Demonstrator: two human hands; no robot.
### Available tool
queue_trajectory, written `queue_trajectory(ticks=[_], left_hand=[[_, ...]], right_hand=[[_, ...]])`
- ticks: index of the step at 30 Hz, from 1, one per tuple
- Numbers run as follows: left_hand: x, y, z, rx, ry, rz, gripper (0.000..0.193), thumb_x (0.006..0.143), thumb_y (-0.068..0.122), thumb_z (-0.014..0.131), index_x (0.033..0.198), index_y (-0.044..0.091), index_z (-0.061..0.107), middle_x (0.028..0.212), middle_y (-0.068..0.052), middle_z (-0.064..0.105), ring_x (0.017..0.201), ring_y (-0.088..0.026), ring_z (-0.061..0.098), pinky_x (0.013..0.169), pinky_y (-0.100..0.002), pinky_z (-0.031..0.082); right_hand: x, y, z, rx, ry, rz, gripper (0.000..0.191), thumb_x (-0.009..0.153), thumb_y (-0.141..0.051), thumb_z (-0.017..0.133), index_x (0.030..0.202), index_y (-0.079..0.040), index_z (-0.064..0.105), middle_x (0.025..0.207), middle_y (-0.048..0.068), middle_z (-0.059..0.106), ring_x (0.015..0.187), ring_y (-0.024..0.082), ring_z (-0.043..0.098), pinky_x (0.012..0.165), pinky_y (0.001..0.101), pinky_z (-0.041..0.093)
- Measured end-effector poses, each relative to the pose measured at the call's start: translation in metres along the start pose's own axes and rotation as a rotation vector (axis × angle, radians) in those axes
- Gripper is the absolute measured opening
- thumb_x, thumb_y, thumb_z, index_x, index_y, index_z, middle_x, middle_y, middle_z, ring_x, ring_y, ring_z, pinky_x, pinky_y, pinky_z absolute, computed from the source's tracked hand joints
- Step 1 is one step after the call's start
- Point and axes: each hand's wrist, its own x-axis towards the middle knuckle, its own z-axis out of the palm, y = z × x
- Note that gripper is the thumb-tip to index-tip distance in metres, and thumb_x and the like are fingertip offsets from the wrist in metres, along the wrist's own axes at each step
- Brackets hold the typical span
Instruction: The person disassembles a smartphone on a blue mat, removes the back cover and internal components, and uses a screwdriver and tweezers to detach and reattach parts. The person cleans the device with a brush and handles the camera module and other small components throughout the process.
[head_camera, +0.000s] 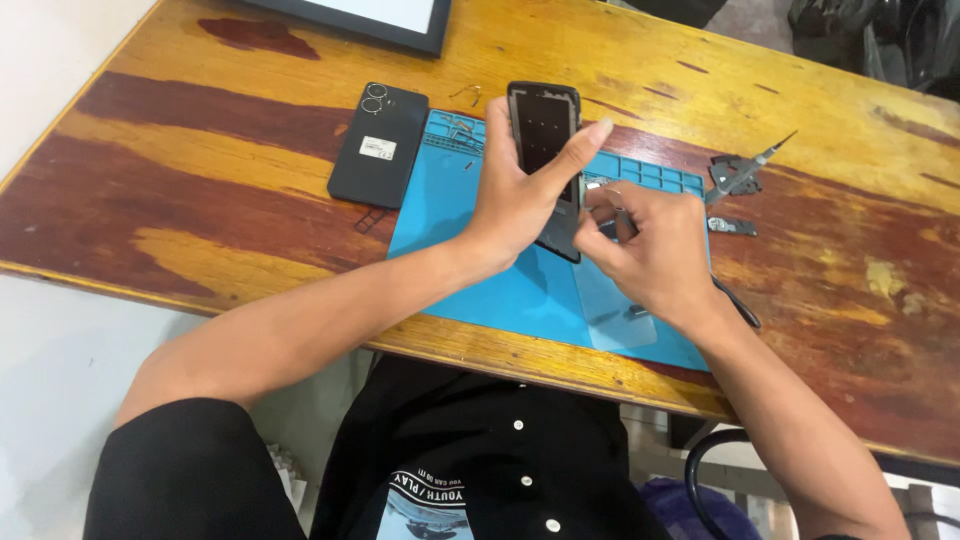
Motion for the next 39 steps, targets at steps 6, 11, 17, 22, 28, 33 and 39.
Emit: queue_trajectory(ticks=[6, 11, 17, 22, 28, 33, 39], left_hand=[[0.002, -0.011, 0.007, -0.059, -0.019, 0.011, 0.058, 0.089, 0.035, 0.082, 0.118, 0.007, 0.040, 0.104, -0.002, 0.060, 0.093, -0.007, 0.061, 0.080, -0.024, 0.056], [0.010, -0.025, 0.005, -0.053, 0.014, -0.110, 0.056, 0.085, 0.044, 0.075, 0.114, 0.010, 0.041, 0.091, 0.001, 0.056, 0.067, -0.011, 0.056, 0.056, -0.029, 0.052], [0.033, -0.024, -0.017, -0.718, -0.212, -0.435, 0.056, 0.094, 0.062, 0.048, 0.114, 0.010, 0.053, 0.080, -0.001, 0.043, 0.070, -0.015, 0.043, 0.063, -0.034, 0.039], [0.034, -0.011, -0.011, -0.913, -0.390, -0.447, 0.059, 0.094, 0.065, 0.045, 0.115, 0.011, 0.056, 0.083, -0.003, 0.043, 0.075, -0.017, 0.042, 0.068, -0.035, 0.038], [0.029, -0.008, 0.008, -0.827, -0.166, -0.572, 0.079, 0.086, 0.085, 0.043, 0.109, 0.010, 0.051, 0.078, -0.003, 0.043, 0.069, -0.018, 0.043, 0.062, -0.036, 0.039], [0.030, -0.013, 0.016, -0.339, 0.034, -0.436, 0.094, 0.073, 0.092, 0.047, 0.119, 0.011, 0.044, 0.087, -0.001, 0.049, 0.081, -0.016, 0.051, 0.073, -0.041, 0.048], [0.028, -0.025, 0.012, -0.268, -0.100, -0.255, 0.079, 0.086, 0.075, 0.065, 0.126, 0.012, 0.038, 0.094, 0.001, 0.047, 0.088, -0.012, 0.058, 0.075, -0.034, 0.056]], right_hand=[[-0.004, 0.007, -0.002, -0.017, 0.035, -0.061, 0.012, 0.086, -0.009, 0.075, 0.095, -0.001, 0.074, 0.073, 0.010, 0.070, 0.051, 0.011, 0.056, 0.051, 0.0281, 0.046], [-0.006, 0.016, -0.006, 0.078, 0.003, 0.027, 0.013, 0.095, -0.015, 0.075, 0.095, -0.002, 0.077, 0.062, 0.007, 0.062, 0.047, 0.009, 0.048, 0.047, 0.0277, 0.038], [-0.014, 0.019, -0.011, 0.452, -0.179, 0.181, 0.011, 0.091, -0.015, 0.078, 0.094, -0.005, 0.076, 0.069, 0.000, 0.064, 0.053, 0.001, 0.041, 0.045, 0.0217, 0.031], [-0.023, 0.021, -0.020, 0.201, -0.081, -0.306, 0.028, 0.080, -0.015, 0.084, 0.103, -0.004, 0.072, 0.090, 0.005, 0.068, 0.063, 0.015, 0.059, 0.054, 0.0282, 0.048], [-0.031, 0.031, -0.024, -0.016, 0.065, -0.609, 0.036, 0.079, -0.011, 0.088, 0.109, -0.001, 0.071, 0.107, 0.010, 0.072, 0.071, 0.023, 0.071, 0.059, 0.0324, 0.057], [-0.031, 0.034, -0.017, 0.080, 0.188, -0.292, 0.027, 0.087, -0.006, 0.084, 0.110, -0.003, 0.071, 0.098, 0.009, 0.074, 0.072, 0.022, 0.067, 0.060, 0.0327, 0.053], [-0.022, 0.022, -0.019, 0.129, 0.182, -0.345, 0.030, 0.083, -0.009, 0.086, 0.109, -0.002, 0.071, 0.101, 0.012, 0.074, 0.075, 0.025, 0.068, 0.062, 0.0349, 0.055]])
